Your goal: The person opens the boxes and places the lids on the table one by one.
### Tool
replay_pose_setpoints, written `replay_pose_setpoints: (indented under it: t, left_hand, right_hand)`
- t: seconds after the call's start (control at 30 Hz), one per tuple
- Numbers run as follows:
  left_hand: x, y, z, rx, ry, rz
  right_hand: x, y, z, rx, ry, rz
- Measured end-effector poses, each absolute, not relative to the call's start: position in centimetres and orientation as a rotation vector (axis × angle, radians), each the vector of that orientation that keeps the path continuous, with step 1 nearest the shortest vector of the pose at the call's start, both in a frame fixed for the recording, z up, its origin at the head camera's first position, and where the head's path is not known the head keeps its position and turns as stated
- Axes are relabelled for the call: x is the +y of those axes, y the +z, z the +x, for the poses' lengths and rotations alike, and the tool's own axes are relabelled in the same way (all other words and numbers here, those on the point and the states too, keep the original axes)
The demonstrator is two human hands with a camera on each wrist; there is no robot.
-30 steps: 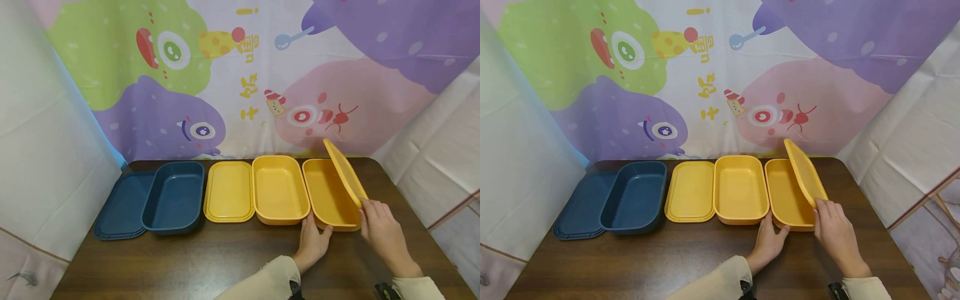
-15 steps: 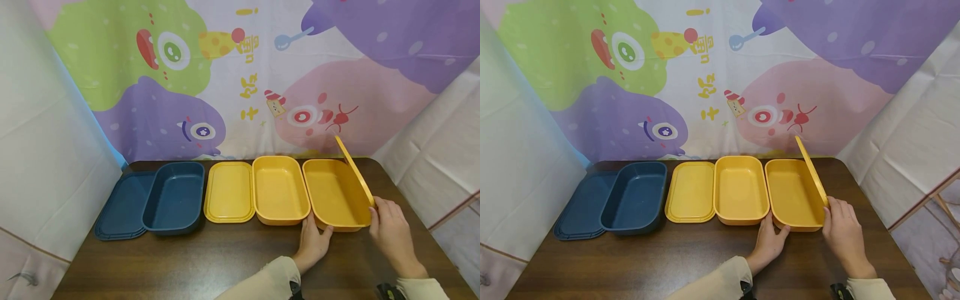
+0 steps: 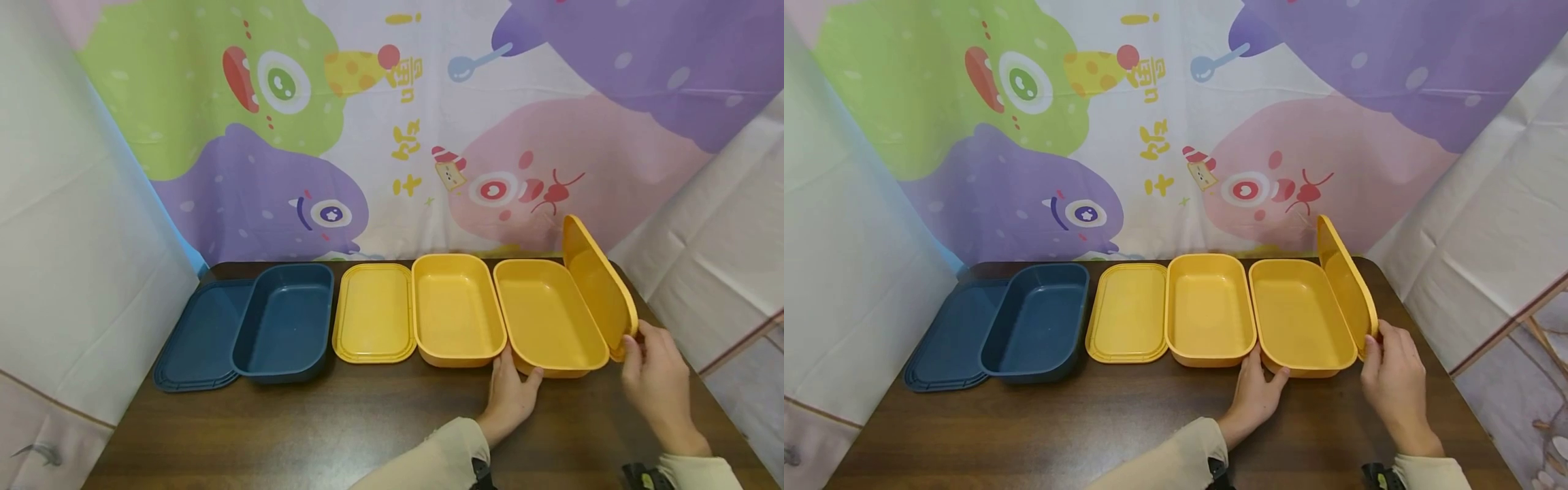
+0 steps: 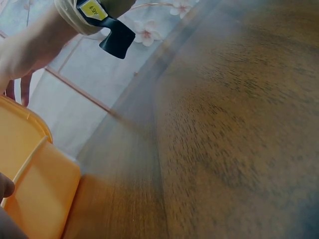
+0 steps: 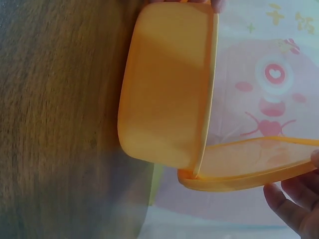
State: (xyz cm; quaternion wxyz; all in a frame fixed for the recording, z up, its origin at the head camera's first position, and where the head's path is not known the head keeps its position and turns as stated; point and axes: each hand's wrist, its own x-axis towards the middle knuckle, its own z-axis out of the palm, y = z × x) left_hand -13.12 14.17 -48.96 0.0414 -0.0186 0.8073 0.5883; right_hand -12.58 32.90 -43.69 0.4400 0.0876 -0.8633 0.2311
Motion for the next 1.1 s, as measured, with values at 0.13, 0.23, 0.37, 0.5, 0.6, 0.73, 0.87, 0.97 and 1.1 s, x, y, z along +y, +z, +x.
replay_pose_setpoints:
  t: [0.13,0.23,0.37,0.5,0.6,0.73,0.87,0.97,1.1]
  left_hand:
    - [14.1,-49.0,-13.1,2.472,1.802,-0.056]
    - [14.1,-48.9,-13.1,2.469,1.796,-0.064]
    - [14.0,-48.9,-13.1,2.469,1.795,-0.064]
    - [14.0,-48.8,-13.1,2.460,1.800,-0.063]
    - [14.0,-48.7,-13.1,2.450,1.802,-0.065]
    - [14.0,-48.7,-13.1,2.451,1.807,-0.058]
    - [14.0,-48.8,-13.2,2.460,1.804,-0.054]
    - [14.0,-48.8,-13.2,2.460,1.797,-0.052]
    - [14.0,-48.9,-13.1,2.453,1.792,-0.047]
  right_hand:
    - [33.3,-43.8,-12.5,-2.128,0.629,0.150]
    - [33.5,-43.9,-12.5,-2.120,0.678,0.089]
    - [33.7,-43.7,-12.5,-2.099,0.719,0.023]
    - [33.9,-43.5,-12.5,-2.079,0.736,-0.033]
    - [33.9,-43.4,-12.4,-2.088,0.763,-0.086]
    - [34.0,-43.5,-12.3,-2.106,0.794,-0.147]
    - [34.4,-43.8,-12.4,-2.110,0.839,-0.207]
    - [34.7,-44.0,-12.4,-2.110,0.907,-0.273]
    - [35.1,-44.3,-12.4,-2.130,0.996,-0.356]
